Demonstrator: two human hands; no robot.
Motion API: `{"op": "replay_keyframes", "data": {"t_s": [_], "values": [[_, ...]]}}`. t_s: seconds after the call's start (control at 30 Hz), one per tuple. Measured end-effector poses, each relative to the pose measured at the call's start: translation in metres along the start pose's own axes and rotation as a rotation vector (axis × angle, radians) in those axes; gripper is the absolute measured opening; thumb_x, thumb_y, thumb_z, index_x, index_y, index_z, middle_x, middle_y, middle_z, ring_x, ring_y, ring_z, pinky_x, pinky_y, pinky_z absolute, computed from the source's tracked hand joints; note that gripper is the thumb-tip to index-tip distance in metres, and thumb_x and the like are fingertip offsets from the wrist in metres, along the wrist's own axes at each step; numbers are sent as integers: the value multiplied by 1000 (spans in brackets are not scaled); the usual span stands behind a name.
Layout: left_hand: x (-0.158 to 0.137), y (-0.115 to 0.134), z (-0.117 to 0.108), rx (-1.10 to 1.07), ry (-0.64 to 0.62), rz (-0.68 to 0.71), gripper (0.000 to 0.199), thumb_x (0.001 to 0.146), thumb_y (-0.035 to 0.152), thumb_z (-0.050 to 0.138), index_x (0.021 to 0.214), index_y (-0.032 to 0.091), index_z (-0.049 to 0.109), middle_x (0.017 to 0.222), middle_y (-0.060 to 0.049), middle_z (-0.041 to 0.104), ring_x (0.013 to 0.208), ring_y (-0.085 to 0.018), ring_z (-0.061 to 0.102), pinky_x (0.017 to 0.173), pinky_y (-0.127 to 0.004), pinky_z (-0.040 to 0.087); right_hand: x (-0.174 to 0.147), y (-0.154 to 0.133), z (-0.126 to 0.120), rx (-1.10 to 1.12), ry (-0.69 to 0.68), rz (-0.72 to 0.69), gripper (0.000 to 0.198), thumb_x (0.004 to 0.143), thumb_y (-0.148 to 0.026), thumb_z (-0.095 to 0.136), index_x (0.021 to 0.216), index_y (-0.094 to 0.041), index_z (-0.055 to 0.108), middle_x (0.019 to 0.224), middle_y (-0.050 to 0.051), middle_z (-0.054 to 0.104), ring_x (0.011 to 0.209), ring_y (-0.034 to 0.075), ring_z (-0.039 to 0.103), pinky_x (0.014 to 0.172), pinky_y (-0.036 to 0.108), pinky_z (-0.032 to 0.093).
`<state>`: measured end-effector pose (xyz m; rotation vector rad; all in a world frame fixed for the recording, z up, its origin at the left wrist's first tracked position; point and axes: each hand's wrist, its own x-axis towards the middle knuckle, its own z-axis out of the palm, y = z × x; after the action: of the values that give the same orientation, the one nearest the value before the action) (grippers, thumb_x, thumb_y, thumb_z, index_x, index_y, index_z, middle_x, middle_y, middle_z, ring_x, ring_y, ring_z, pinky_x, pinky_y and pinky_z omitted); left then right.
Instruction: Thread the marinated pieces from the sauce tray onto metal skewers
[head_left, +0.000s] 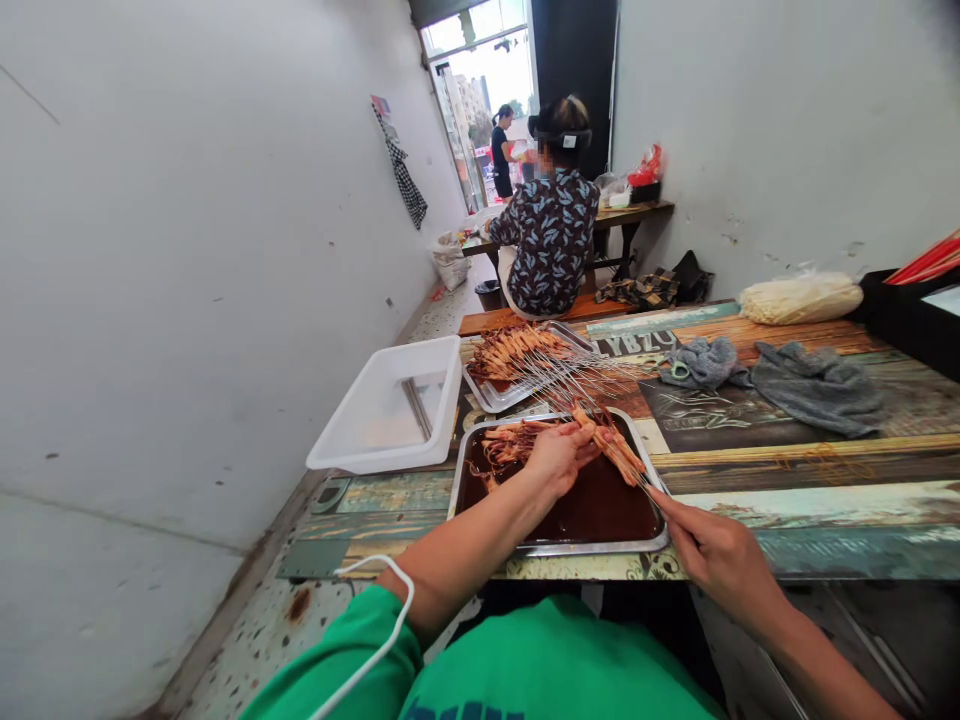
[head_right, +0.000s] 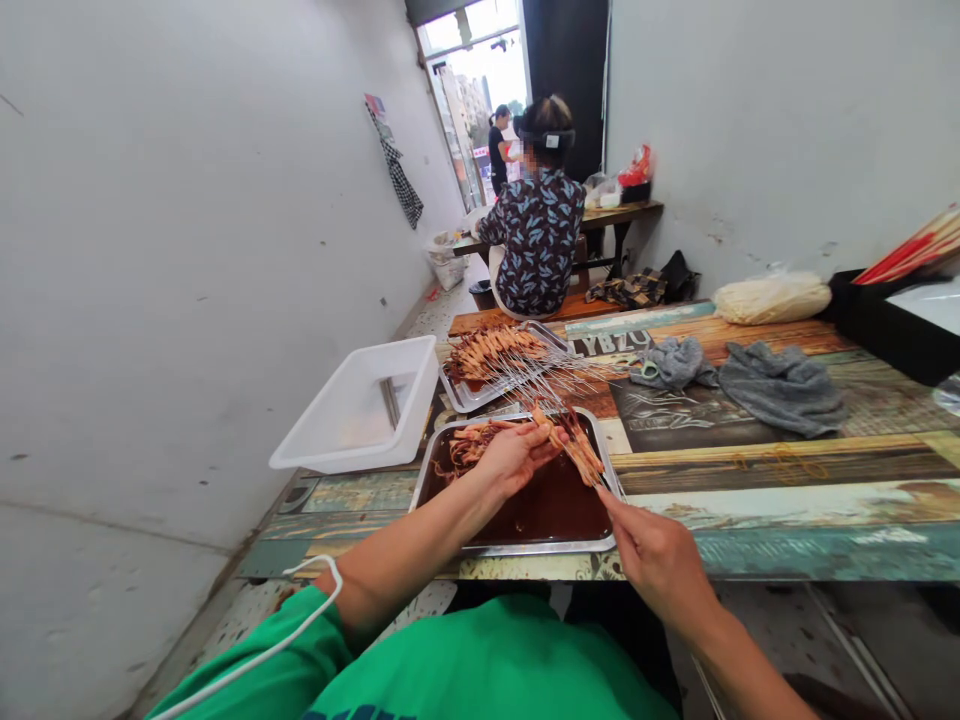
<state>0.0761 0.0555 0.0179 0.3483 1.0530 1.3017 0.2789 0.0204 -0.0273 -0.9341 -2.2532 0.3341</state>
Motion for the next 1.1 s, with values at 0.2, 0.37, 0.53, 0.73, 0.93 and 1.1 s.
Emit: {"op": "replay_keyframes", "data": {"t_s": [0.2,0.37,0.53,0.73,0.93,1.1], "values": [[0,-3,1,7,-28,32,4,74,7,58,70,8,57,67,-8,66,63,-14,65,81,-32,48,2,0,0,-11,7,-3,36,84,-15,42,116,-16,60,99,9,70,78,19,68,66,26,55],[3,0,-1,-20,-41,24,4,72,10,62,75,9,59,67,-7,66,63,-15,65,81,-34,48,2,1,-2,-22,5,-26,37,84,-16,42,116,-19,60,100,8,69,80,19,68,67,27,55],[3,2,-2,-37,-33,24,7,74,16,62,73,10,58,67,-7,66,63,-15,65,77,-34,49,0,6,-1,-29,8,-46,36,84,-16,44,116,-18,60,98,8,70,77,19,69,65,26,55],[7,9,-9,-52,-74,-33,9,75,20,61,79,13,59,71,-6,67,66,-15,65,76,-34,49,1,4,-2,-25,3,-58,36,84,-16,44,115,-18,60,101,9,69,80,21,68,66,27,55],[8,11,-10,-65,-61,-85,3,78,12,55,75,12,57,73,-6,67,67,-15,65,77,-34,49,3,-1,-4,-17,-25,-13,36,85,-15,41,116,-16,59,102,10,69,82,19,68,68,27,54],[6,8,-7,-22,-63,-45,4,76,14,59,74,11,58,73,-7,67,68,-15,65,81,-36,47,4,-4,-5,-29,-10,-12,37,83,-15,42,115,-18,61,99,9,70,79,20,68,66,27,55]]}}
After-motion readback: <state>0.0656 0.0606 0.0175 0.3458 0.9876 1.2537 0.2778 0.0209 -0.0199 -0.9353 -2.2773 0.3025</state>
